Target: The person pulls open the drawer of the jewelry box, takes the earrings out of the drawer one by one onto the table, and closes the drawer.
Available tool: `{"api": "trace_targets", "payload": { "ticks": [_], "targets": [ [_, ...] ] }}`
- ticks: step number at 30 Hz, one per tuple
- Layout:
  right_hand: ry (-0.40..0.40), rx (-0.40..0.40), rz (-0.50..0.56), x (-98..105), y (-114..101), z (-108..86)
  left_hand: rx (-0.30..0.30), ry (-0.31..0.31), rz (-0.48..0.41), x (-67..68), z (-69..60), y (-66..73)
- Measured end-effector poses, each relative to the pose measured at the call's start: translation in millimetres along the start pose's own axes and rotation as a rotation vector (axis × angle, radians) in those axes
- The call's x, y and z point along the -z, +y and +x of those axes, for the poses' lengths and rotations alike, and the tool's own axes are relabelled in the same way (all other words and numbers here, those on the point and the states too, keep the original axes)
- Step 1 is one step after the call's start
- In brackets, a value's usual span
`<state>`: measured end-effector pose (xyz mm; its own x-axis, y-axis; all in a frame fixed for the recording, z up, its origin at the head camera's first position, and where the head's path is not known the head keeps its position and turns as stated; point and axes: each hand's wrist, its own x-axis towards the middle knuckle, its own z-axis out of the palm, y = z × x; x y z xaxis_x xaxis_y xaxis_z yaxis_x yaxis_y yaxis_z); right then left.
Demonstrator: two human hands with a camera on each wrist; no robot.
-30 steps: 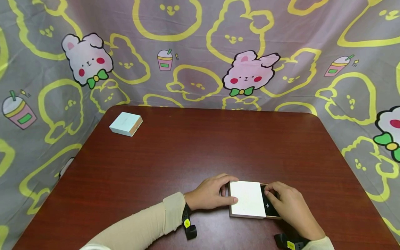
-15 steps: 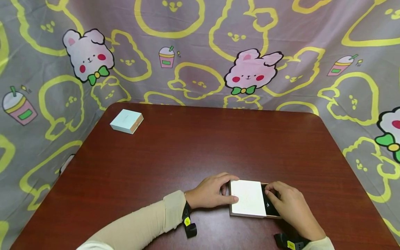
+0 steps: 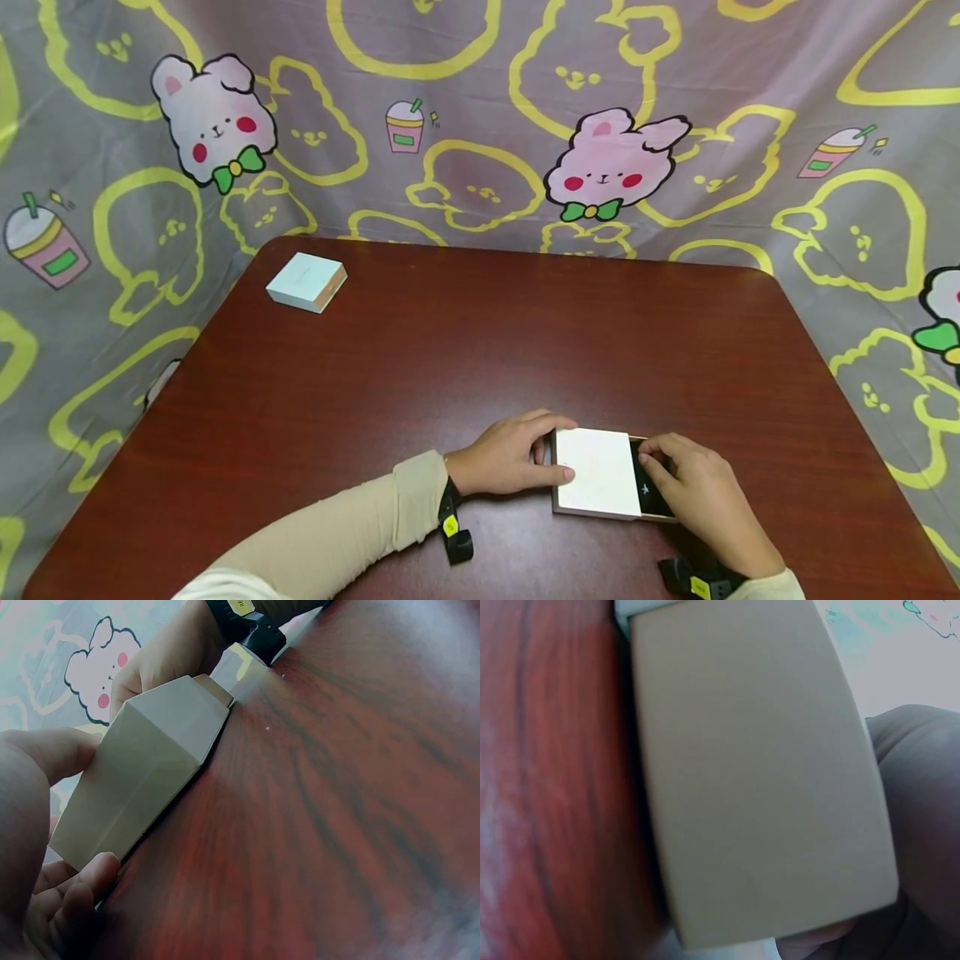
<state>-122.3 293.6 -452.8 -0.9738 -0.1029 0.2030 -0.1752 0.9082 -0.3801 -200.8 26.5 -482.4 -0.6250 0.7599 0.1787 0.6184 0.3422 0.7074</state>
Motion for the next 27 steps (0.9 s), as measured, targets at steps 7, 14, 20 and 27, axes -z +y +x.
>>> {"api": "trace_targets", "payload": {
  "ticks": [7, 14, 20, 27],
  "targets": [
    [-0.017, -0.001, -0.006, 1.1, -1.5, 0.2, 0.0, 0.0, -0.005, 0.7, -0.2, 0.4],
    [-0.045, -0.019, -0.006, 2.1, -1.7, 1.3, -0.003, -0.005, -0.001, 1.7, 0.0, 1.3],
    [-0.034, -0.012, -0.008, 1.3, -1.3, 0.0, -0.002, -0.004, 0.002, 1.9, 0.0, 2.1],
    [-0.02, -0.009, -0.012, 0.7, -0.7, 0.7, 0.0, -0.007, 0.003, 2.3, 0.2, 2.1]
  ]
}}
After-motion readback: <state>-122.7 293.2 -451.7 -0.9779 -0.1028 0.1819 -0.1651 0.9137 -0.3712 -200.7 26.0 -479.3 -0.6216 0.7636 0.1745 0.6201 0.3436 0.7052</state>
